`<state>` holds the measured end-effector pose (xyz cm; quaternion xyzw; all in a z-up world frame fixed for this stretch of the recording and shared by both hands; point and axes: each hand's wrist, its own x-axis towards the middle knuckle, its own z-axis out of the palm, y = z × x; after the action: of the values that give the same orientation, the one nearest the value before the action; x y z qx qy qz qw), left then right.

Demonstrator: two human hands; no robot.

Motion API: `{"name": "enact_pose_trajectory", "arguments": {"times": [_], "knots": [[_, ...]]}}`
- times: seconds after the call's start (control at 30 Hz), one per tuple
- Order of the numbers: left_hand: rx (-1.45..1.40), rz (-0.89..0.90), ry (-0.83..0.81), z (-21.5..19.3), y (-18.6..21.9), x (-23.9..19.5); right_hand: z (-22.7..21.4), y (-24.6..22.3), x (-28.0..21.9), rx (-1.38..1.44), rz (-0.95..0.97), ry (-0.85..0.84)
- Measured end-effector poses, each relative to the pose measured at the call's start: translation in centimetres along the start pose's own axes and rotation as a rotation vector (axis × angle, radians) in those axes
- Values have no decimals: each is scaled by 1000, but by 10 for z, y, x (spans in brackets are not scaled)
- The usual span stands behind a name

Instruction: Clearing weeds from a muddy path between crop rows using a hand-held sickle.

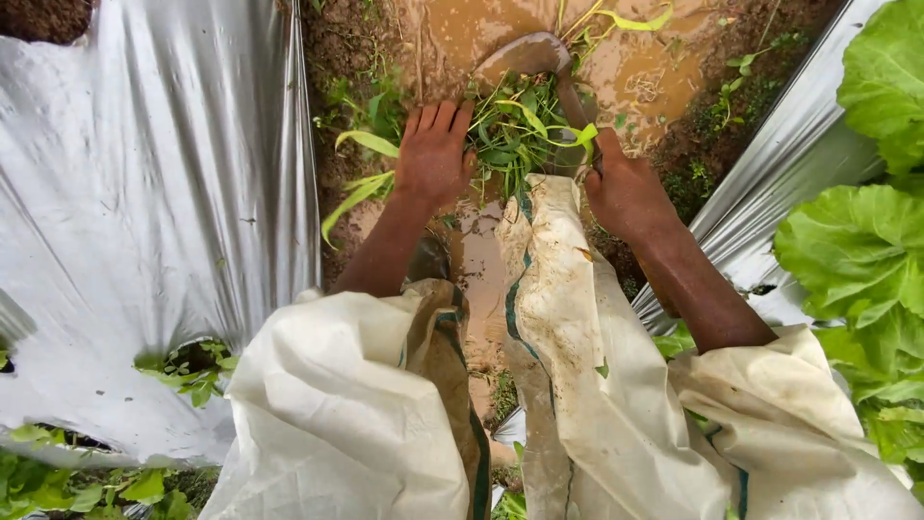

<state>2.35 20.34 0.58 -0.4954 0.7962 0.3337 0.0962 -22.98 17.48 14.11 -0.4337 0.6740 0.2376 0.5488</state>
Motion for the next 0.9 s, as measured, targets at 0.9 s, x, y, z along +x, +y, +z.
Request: {"name": "enact_pose_trajectory", "arguments": {"times": [0.9], "knots": [[-1381,-1443,344,-42,72,-105,-2,-19,-12,-143,-564,742]]}}
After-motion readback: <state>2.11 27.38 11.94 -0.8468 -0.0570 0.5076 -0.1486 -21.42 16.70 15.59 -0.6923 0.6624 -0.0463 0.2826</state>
